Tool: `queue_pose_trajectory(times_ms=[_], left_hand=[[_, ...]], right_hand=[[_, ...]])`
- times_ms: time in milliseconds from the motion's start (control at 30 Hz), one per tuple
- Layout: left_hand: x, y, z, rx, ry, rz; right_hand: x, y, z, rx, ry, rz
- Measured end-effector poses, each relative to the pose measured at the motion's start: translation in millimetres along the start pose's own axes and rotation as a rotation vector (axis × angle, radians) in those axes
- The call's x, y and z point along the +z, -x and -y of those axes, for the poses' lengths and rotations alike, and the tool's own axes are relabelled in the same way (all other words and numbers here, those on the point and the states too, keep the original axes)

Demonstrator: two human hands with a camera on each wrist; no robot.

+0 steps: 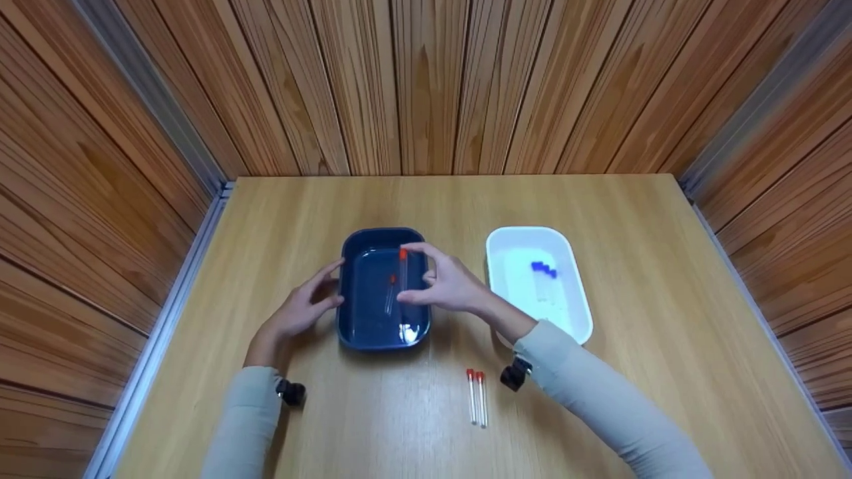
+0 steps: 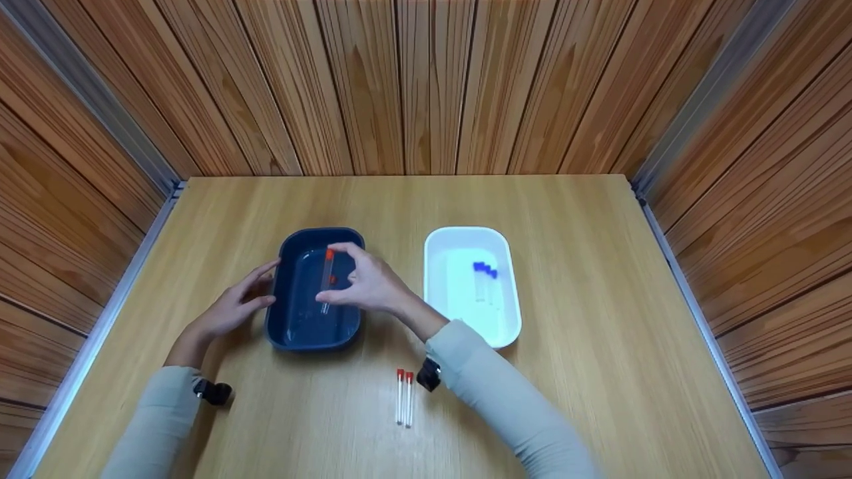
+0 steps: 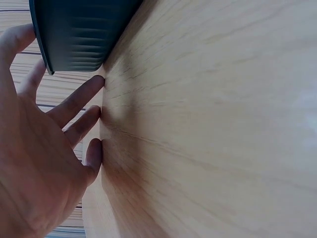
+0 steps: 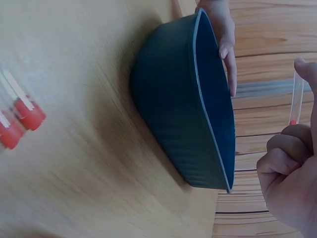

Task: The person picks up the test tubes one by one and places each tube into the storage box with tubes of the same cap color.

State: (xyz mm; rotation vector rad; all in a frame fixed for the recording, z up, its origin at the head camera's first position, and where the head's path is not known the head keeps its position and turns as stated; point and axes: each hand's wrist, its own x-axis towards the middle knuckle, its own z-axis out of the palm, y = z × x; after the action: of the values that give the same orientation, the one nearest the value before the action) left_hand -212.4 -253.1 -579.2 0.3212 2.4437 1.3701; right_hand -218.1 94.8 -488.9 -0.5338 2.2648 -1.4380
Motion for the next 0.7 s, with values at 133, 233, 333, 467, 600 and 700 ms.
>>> queue_pose_trajectory(times_ms=[133, 233, 333, 467, 600, 700], left_hand=[[-1.3, 1.2, -0.5, -0.003, -0.009, -0.005], [-1.5, 2.2, -2.5, 0.001, -0.016, -0.005], [-1.7, 3.2, -5.6, 0.005, -0.015, -0.004], [-1.8, 4.7, -7.7, -0.003, -0.001, 0.003], [-0.9, 4.2, -6.5, -0.006, 0.005, 0.009], [0.1, 3.2, -4.4, -0.003, 0.005, 0.004]], right_hand=[[1, -12.1, 0, 0.010, -0.033, 0.009], [4, -18.1, 1, 0.012, -0.033, 0.011], [8, -22.8, 3, 0.017, -0.045, 0.014], [13, -28.9, 3, 0.047, -0.102, 0.032], [18, -35.8, 2, 0.091, -0.186, 0.065], [21, -41.4, 0, 0.115, -0.234, 0.084]])
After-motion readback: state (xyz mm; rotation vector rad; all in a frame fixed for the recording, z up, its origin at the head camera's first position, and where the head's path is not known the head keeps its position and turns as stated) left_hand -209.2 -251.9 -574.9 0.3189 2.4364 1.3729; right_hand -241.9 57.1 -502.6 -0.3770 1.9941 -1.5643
